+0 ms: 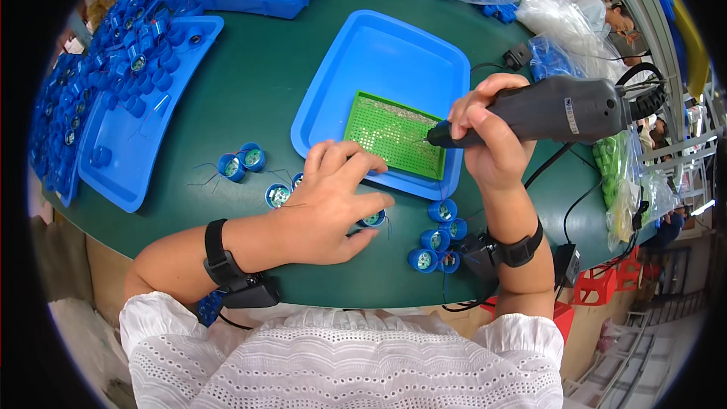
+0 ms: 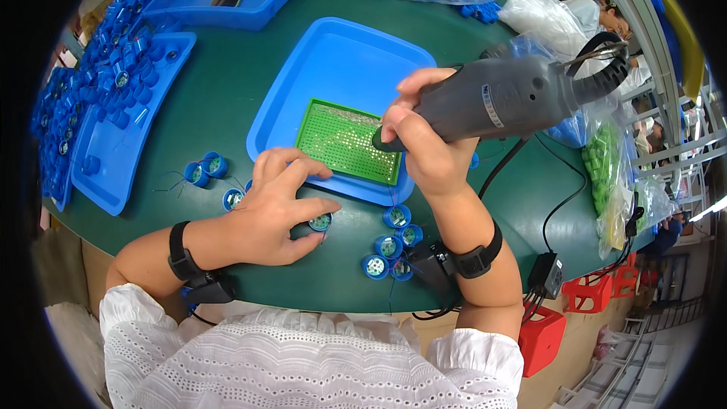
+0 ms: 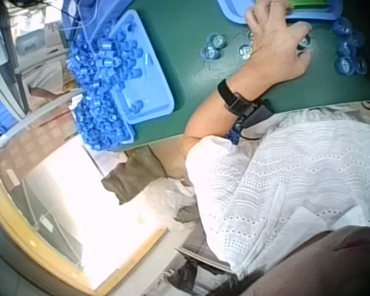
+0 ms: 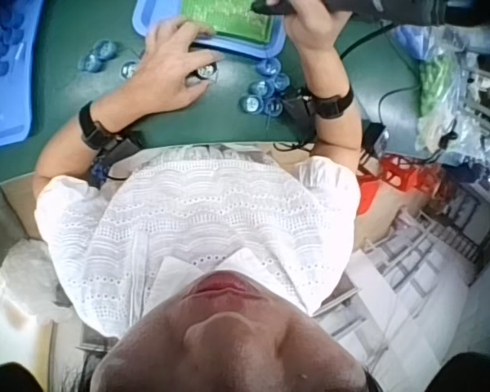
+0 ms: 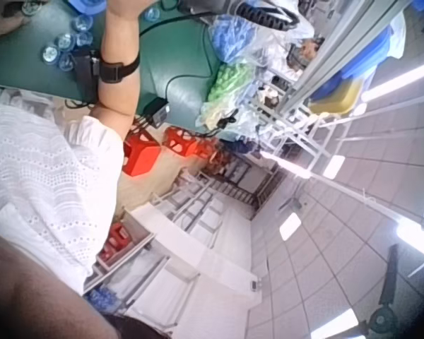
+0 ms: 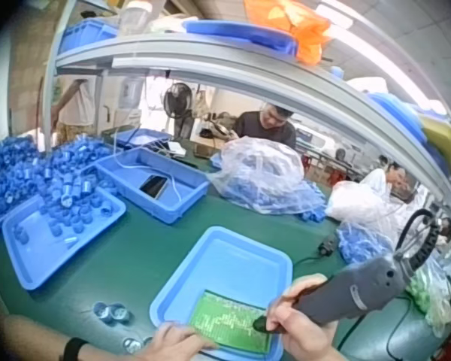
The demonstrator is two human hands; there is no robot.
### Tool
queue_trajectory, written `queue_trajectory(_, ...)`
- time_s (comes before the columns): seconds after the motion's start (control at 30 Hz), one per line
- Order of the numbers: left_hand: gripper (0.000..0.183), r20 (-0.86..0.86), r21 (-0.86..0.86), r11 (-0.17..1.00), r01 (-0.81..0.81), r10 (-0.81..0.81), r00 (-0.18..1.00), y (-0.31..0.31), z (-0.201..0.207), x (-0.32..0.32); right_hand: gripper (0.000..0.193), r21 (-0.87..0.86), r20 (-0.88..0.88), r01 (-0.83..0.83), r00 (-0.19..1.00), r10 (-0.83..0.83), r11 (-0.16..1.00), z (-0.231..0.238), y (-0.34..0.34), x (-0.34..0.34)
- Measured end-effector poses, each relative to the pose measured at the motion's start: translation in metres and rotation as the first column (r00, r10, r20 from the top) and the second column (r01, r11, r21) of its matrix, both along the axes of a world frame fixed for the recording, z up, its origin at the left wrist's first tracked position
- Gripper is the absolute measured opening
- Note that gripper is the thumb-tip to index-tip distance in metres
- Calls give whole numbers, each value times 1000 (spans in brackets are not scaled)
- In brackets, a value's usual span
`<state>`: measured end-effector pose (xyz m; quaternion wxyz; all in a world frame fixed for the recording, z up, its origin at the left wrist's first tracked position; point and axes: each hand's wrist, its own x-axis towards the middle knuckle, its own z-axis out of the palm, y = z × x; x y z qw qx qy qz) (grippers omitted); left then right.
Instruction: Assembling small blue plastic parts using an electric screwdriver at a factory workstation.
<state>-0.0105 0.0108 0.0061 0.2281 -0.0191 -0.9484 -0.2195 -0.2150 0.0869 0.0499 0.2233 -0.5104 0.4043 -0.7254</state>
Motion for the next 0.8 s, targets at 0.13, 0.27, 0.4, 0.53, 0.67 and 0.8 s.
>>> queue_trajectory(0.13, 40, -29, 82, 991, -108, 110, 993, 1, 0, 0, 22, -4, 7, -2, 1000, 2, 1000, -1, -1, 0)
queue_trajectory(0.27, 36, -20, 18, 996, -92, 92, 996, 0, 0, 0, 22, 4, -9, -4, 1000, 4, 1000, 0, 1, 0)
queue_trajectory(0.4, 38, -29, 4, 998, -59, 59, 998, 0, -4, -1, 22, 16, -15, -13, 1000, 13, 1000, -1, 0, 1)
queue_trajectory(0.53, 38, -55, 63, 997, -34, 38, 998, 4, -7, -2, 22, 24, -26, 2, 1000, -2, 1000, 0, 0, 3)
queue_trajectory(0.67, 35, -42, 90, 991, -102, 106, 993, 3, -6, 0, 22, 16, -13, 8, 1000, -8, 1000, 0, 1, 3)
queue_trajectory(0.8, 33, -30, 106, 992, -71, 75, 997, 2, -8, 0, 25, -23, -16, -33, 999, 33, 999, 12, 8, 3)
